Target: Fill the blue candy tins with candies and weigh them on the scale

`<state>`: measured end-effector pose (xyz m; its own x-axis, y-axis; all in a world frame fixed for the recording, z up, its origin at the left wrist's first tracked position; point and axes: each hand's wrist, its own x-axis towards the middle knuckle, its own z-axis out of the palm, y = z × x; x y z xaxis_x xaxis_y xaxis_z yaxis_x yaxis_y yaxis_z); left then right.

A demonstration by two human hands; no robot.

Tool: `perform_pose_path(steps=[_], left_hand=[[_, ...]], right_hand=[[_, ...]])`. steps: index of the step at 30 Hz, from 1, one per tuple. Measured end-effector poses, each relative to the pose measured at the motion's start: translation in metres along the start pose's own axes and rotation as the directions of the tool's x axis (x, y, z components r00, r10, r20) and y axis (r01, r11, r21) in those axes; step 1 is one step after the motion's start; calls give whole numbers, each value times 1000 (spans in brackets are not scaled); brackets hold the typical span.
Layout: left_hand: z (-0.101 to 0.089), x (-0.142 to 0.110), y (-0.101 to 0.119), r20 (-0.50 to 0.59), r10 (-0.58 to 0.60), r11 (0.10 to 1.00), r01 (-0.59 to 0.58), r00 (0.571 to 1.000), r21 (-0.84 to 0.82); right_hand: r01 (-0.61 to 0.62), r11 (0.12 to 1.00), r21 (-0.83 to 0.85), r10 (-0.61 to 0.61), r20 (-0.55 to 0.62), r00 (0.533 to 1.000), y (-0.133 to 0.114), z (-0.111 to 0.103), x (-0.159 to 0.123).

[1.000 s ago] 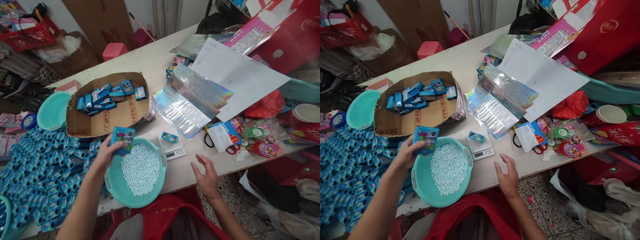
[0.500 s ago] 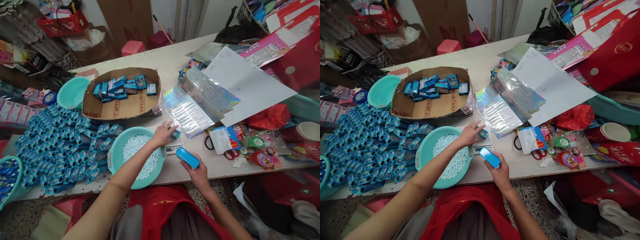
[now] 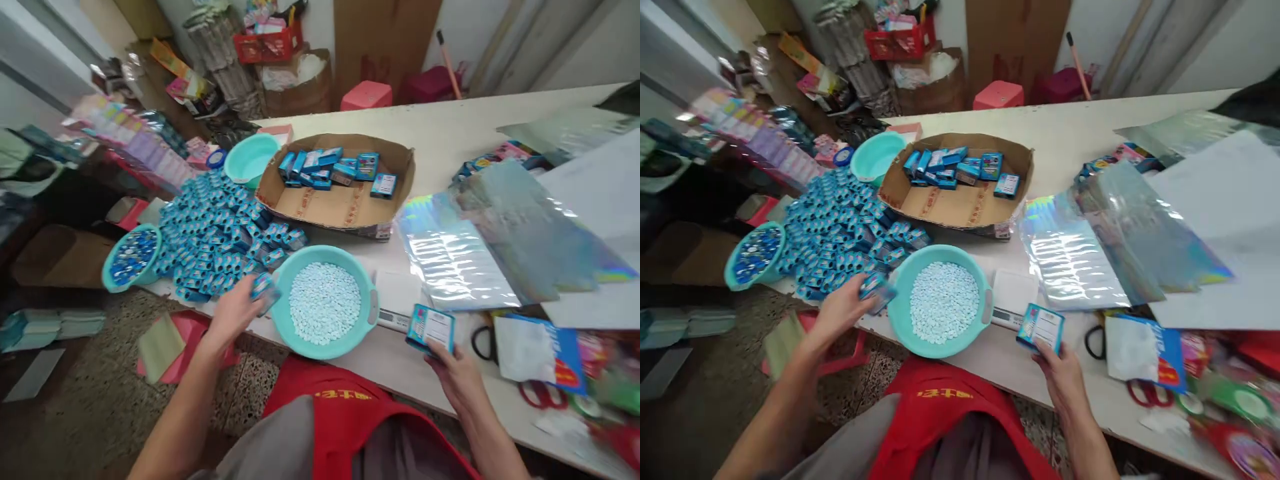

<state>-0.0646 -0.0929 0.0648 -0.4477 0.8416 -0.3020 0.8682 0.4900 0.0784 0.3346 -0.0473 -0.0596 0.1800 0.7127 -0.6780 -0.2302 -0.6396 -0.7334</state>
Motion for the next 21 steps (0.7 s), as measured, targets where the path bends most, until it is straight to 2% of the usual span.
perform_pose_path(steps=[3,5,7,10,13,15,17,18,20,21], left_hand=[[52,-5,-52,104,-226,969,213,969,121],[93,1,-65,89,-293,955,286,952,83],[126,9,-66,-12,-324,946,323,946,-23],[152,18,-59,-204,-366,922,325,908,-208],[156,15,-55,-264,-417,890,333,869,-310],[153,5,-53,-319,-418,894,323,850,-310],[150,-6,-46,-420,-362,922,253,832,-293],[149,-10,-39,-454,-301,940,182,839,-288],[149,-11,-19,-441,-104,958,-29,891,-284],[151,-6,-7,-395,17,946,-143,919,-290]], right_hand=[[-1,998,-60,4,54,999,-8,4,5],[-29,997,-77,35,80,996,-13,7,7],[-62,994,-95,72,105,992,-17,10,7],[-76,989,-127,90,104,991,-18,8,2],[-24,957,-288,32,24,999,-18,-6,-1],[61,853,-519,-75,-6,997,-19,-21,0],[153,643,-751,-199,30,980,-19,-34,1],[185,518,-835,-240,65,969,-18,-38,2],[212,297,-931,-282,126,951,-12,-40,2],[217,224,-950,-294,147,945,-7,-37,3]])
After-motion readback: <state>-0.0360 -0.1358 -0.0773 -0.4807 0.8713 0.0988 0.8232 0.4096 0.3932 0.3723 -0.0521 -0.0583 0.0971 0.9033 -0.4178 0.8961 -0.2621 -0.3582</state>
